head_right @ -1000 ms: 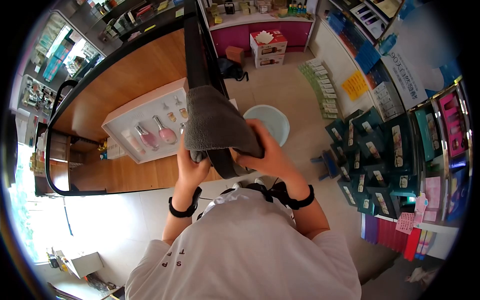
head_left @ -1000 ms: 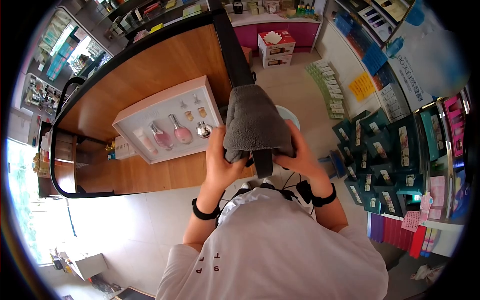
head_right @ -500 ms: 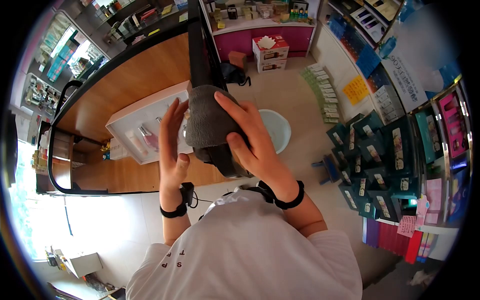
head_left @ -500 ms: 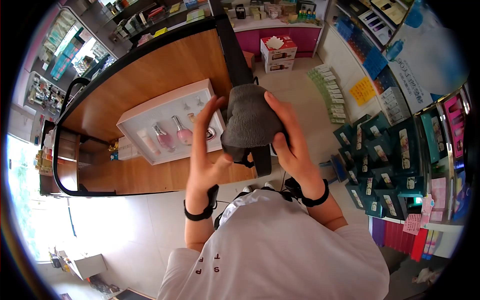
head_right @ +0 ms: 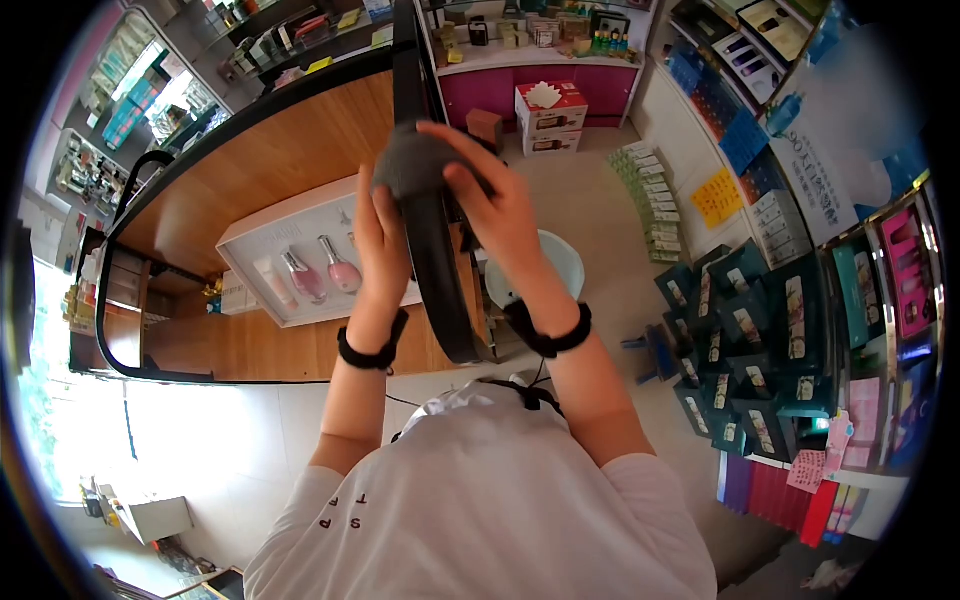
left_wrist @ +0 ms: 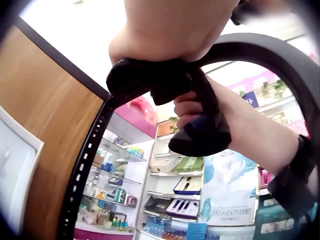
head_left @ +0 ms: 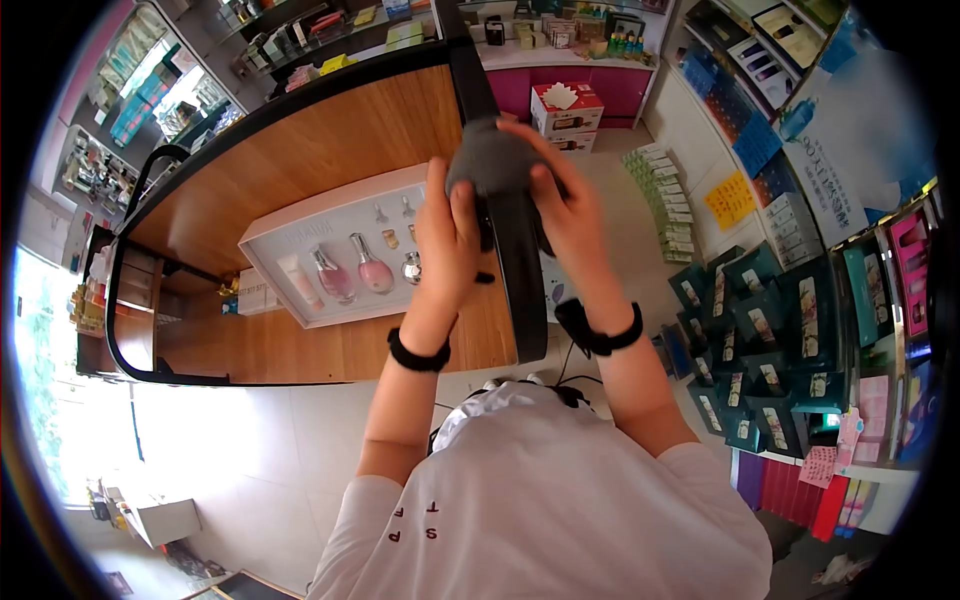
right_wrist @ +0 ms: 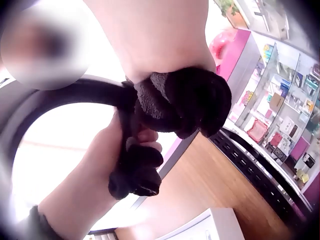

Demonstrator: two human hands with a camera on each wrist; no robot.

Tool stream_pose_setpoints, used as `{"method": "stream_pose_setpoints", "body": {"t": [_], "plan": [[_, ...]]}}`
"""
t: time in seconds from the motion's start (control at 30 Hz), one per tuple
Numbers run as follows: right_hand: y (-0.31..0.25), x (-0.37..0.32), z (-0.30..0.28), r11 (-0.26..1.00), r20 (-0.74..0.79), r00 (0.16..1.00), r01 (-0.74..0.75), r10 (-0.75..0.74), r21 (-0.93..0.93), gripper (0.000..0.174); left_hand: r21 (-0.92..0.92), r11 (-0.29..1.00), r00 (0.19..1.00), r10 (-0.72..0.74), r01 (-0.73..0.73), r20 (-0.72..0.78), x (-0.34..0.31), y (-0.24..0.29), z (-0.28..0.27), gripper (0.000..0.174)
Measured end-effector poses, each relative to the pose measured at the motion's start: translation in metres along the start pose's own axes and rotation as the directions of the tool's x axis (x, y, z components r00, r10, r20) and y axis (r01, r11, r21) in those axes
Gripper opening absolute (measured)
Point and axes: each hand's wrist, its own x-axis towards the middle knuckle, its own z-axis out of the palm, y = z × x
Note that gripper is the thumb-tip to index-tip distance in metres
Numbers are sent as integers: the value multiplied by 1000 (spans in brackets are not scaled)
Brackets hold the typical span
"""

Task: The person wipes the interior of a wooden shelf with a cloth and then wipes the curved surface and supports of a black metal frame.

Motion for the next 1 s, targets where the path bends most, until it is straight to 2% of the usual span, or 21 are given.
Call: {"method": "stream_pose_setpoints", "body": {"t": [0.03,0.07,0.13,0.27,0.33,0.43,0.6,0.67,0.73,0.8,0.87,1.0], "plan": [[10,12,-1,1000,6,1000,-8,8,-10,42,70,996,996,57,-52,-71,11,-10,7,47],[17,22,-2,1000,13,1000,-17,17,-21,41,66,996,996,57,-53,-67,23,-16,11,47],[27,36,-1,999,-1,1000,-15,15,-29,41,-79,997,1000,-24,25,12,41,-23,15,45],[33,35,6,995,-79,997,16,-24,-94,42,-94,992,996,-79,82,33,44,-14,16,42],[34,24,11,997,-111,994,-9,0,-77,43,-171,964,978,-195,204,72,37,-1,12,39],[39,18,9,999,-132,991,-33,27,-39,44,-172,977,992,-128,129,19,33,1,11,38],[26,6,5,995,-120,988,-97,93,-28,44,-85,992,996,-93,94,19,28,4,1,37],[21,-2,5,1000,-94,996,2,-3,-13,44,-75,993,996,-89,90,27,20,8,-4,36],[4,-13,4,1000,-70,997,-22,20,-16,44,-82,988,990,-123,129,73,8,21,-12,32],[-9,-27,5,999,-46,998,-46,45,-21,44,-102,989,993,-98,104,62,-4,27,-16,29],[-17,-40,6,992,-47,999,9,-15,-123,45,-121,990,996,-73,79,50,-16,35,-20,26],[-30,-66,5,977,-33,997,62,-70,-205,47,-111,982,981,-138,154,139,-44,53,-39,29]]}}
